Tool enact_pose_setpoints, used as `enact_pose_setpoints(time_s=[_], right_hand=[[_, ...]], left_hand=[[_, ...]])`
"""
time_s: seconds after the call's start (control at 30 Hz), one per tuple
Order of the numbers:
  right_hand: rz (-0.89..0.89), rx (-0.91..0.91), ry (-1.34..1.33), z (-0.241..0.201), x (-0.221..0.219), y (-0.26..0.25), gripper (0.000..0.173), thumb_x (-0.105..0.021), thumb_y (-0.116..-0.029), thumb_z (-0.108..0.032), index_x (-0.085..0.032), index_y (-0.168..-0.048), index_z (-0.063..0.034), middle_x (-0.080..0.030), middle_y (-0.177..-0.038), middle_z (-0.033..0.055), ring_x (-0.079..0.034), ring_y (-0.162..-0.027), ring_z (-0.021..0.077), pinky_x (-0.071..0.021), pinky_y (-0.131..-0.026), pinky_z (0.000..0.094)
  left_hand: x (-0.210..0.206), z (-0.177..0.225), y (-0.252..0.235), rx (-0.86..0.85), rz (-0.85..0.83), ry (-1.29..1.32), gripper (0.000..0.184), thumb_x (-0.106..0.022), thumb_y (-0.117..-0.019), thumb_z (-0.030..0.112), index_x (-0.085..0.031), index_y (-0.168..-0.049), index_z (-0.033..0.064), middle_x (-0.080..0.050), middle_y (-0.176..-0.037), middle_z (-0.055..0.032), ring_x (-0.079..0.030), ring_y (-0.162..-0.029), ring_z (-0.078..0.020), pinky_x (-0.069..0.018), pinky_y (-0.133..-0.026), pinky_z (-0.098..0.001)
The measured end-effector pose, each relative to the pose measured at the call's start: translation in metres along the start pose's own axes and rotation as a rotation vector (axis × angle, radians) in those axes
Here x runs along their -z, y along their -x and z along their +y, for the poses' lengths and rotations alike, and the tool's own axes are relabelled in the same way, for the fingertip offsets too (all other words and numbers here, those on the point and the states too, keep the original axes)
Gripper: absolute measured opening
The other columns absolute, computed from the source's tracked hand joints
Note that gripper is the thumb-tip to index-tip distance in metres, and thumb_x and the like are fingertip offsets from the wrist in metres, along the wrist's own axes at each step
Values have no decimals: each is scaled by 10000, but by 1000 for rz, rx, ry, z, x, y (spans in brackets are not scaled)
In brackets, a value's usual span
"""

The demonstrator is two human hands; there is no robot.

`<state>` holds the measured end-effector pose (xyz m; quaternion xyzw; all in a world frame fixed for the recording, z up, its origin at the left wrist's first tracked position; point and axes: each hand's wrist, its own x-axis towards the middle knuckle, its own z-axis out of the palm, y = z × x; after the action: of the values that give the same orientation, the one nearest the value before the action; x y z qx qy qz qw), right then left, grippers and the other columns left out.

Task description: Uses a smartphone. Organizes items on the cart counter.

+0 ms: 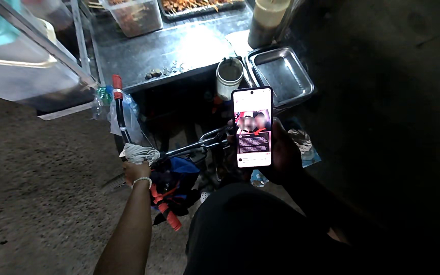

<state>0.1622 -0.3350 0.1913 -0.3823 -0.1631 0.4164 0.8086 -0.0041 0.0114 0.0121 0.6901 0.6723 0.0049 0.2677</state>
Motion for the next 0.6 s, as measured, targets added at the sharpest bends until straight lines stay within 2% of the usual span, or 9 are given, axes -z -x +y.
enact_pose_setpoints(time_s=[0.17, 0.27, 0.37, 0.5, 0.6], right_hand=[[11, -20, 3, 0, 1, 1, 553, -471, -1038, -597, -564, -1377, -170, -673, -1279, 160, -735, -1011, 282, -651, -722, 421], [78, -22, 21, 0, 0, 4, 367, -568, -999, -399, -638, -1247, -138, -725, -1142, 128, -742, -939, 224, -644, -737, 394], [96, -10, 14, 1, 1, 4, 319, -599, -960, -309, -634, -1224, -133, -733, -1091, 119, -748, -895, 215, -647, -693, 390], [63, -10, 0, 1, 2, 4, 337, -572, -977, -318, -620, -1252, -128, -723, -1125, 136, -747, -907, 229, -645, -686, 390], [32, 0, -10, 1, 4, 4, 345, -565, -992, -356, -637, -1244, -132, -722, -1137, 128, -742, -924, 223, -643, -720, 396]], left_hand=[[-1, 1, 0, 8, 1, -8, 754, -715, -942, 257, -349, -1514, -70, -515, -1438, -317, -528, -1339, -431, -429, -1097, -565], [-1, 0, -1, 10, -2, -16, 764, -715, -941, 276, -348, -1518, -64, -515, -1442, -316, -528, -1341, -433, -424, -1099, -574], [-1, 0, 0, 10, -3, -13, 764, -716, -941, 281, -353, -1523, -55, -514, -1446, -315, -523, -1346, -436, -417, -1103, -587], [-1, 0, 0, 5, 0, -9, 759, -713, -941, 278, -354, -1521, -55, -525, -1433, -311, -534, -1336, -429, -421, -1100, -579], [0, 0, 1, 5, 2, -21, 761, -714, -940, 289, -358, -1519, -55, -532, -1426, -311, -543, -1325, -431, -437, -1084, -578]])
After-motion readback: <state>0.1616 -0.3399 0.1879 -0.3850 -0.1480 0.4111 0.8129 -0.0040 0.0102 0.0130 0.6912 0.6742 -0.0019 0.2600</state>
